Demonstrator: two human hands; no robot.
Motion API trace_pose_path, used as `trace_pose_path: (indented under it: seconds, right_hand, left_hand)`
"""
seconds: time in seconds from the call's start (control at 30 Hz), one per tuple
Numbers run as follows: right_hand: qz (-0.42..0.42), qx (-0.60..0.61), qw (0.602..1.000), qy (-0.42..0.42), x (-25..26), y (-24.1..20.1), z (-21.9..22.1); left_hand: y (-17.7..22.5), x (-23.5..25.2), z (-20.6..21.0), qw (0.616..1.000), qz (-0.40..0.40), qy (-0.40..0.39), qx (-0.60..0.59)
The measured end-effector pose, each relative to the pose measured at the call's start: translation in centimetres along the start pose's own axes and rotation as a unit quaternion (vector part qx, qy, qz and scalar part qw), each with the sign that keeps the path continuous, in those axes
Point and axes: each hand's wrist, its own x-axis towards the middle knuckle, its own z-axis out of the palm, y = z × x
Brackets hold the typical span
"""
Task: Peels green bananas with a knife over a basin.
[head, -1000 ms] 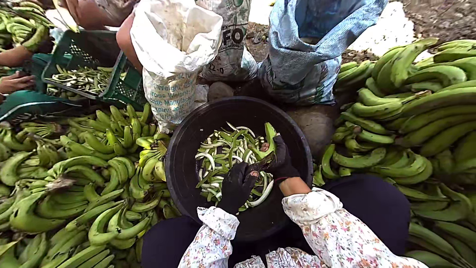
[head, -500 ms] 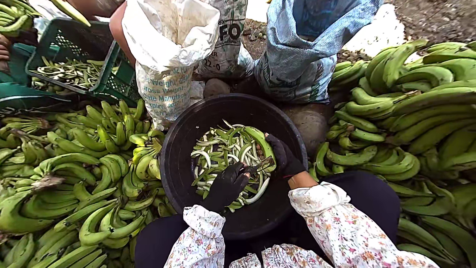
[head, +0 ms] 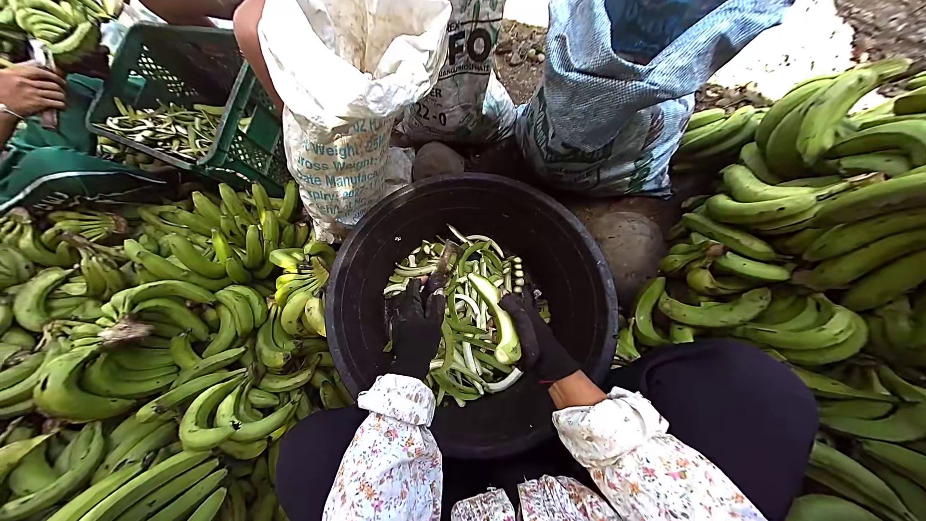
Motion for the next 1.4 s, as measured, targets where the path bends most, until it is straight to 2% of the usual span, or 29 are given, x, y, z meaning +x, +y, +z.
trace_pose_path:
  seconds: [0.07, 0.13, 0.2, 0.27, 0.3, 0.4, 0.47, 0.5, 0.57, 0.63, 0.7, 0.77, 0.83, 0.9, 0.97, 1.03, 1.07, 1.13, 1.17, 1.23, 1.3, 1.4]
  right_hand:
    - [-0.036, -0.022, 0.998, 0.039, 1.6, -0.8, -1.2]
    - [-0.082, -0.054, 0.994, 0.052, 2.5, -2.0, -2.2]
    - [-0.096, -0.052, 0.992, 0.058, 3.1, -3.2, -2.4]
    - [-0.073, 0.001, 0.997, 0.041, 3.4, -3.6, -2.2]
    - [-0.052, 0.045, 0.997, 0.023, 3.2, -3.4, -1.9]
    - [0.049, 0.159, 0.984, -0.061, 1.9, -2.3, -0.4]
    - [0.124, 0.166, 0.974, -0.093, 0.5, -1.0, 0.5]
    - [0.138, 0.140, 0.976, -0.089, -0.1, -0.3, 0.6]
    - [0.127, 0.097, 0.985, -0.065, -0.6, 0.9, 0.3]
    - [0.089, 0.120, 0.988, -0.027, 0.2, 1.1, -0.3]
    - [0.013, 0.165, 0.986, -0.006, 1.8, 0.8, -0.7]
    - [-0.085, 0.139, 0.986, 0.040, 3.0, -0.4, -1.0]
    - [-0.151, 0.033, 0.979, 0.136, 3.2, -2.2, -0.7]
    - [-0.177, -0.036, 0.959, 0.220, 3.6, -3.5, -0.5]
    - [-0.185, -0.076, 0.948, 0.247, 3.5, -4.5, -0.2]
    - [-0.159, -0.049, 0.965, 0.204, 3.0, -4.4, 0.0]
    - [-0.129, -0.010, 0.980, 0.152, 2.7, -3.8, 0.2]
    - [-0.024, 0.061, 0.998, -0.011, 1.8, -2.2, 0.2]
    - [0.021, 0.043, 0.994, -0.101, 1.1, -1.5, 0.1]
    - [0.037, -0.117, 0.975, -0.186, 0.0, -0.9, -0.2]
    - [0.018, -0.201, 0.968, -0.150, 0.1, -0.5, -0.4]
    - [-0.013, -0.029, 0.999, 0.004, 2.1, -0.7, -0.2]
  left_hand:
    - [1.0, -1.7, -0.4, 0.989, 0.025, -0.122, -0.074]
    - [1.6, -3.0, -0.2, 0.963, 0.042, -0.234, -0.126]
    - [2.0, -3.5, 0.0, 0.951, 0.062, -0.283, -0.111]
    - [1.9, -3.6, 0.4, 0.958, 0.073, -0.269, -0.075]
    - [1.8, -3.5, 0.7, 0.967, 0.081, -0.238, -0.042]
    - [1.6, -2.4, 1.8, 0.982, 0.118, -0.048, 0.136]
    - [1.0, -0.9, 2.2, 0.968, 0.113, 0.079, 0.211]
    - [1.1, -0.3, 1.8, 0.968, 0.083, 0.092, 0.219]
    - [1.7, 0.1, 0.7, 0.979, 0.044, 0.064, 0.188]
    - [2.0, -0.7, 0.3, 0.990, 0.054, 0.013, 0.132]
    - [2.0, -2.2, 0.7, 0.994, 0.071, -0.053, 0.067]
    - [2.4, -3.8, 1.2, 0.990, 0.079, -0.113, 0.025]
    - [2.9, -5.0, 1.5, 0.988, 0.089, -0.128, 0.017]
    - [3.2, -5.4, 1.6, 0.989, 0.096, -0.112, 0.021]
    - [3.3, -5.1, 1.6, 0.990, 0.096, -0.101, 0.036]
    - [3.1, -4.3, 1.6, 0.990, 0.088, -0.095, 0.057]
    - [2.8, -3.7, 1.6, 0.990, 0.089, -0.078, 0.073]
    - [1.9, -1.8, 1.7, 0.987, 0.092, -0.031, 0.124]
    - [1.2, -0.8, 1.7, 0.985, 0.086, -0.005, 0.147]
    - [-0.5, 1.2, 2.1, 0.981, 0.060, 0.041, 0.180]
    - [-1.1, 1.6, 2.1, 0.983, 0.045, 0.038, 0.174]
    - [1.7, -0.9, 1.1, 0.992, 0.062, -0.025, 0.107]
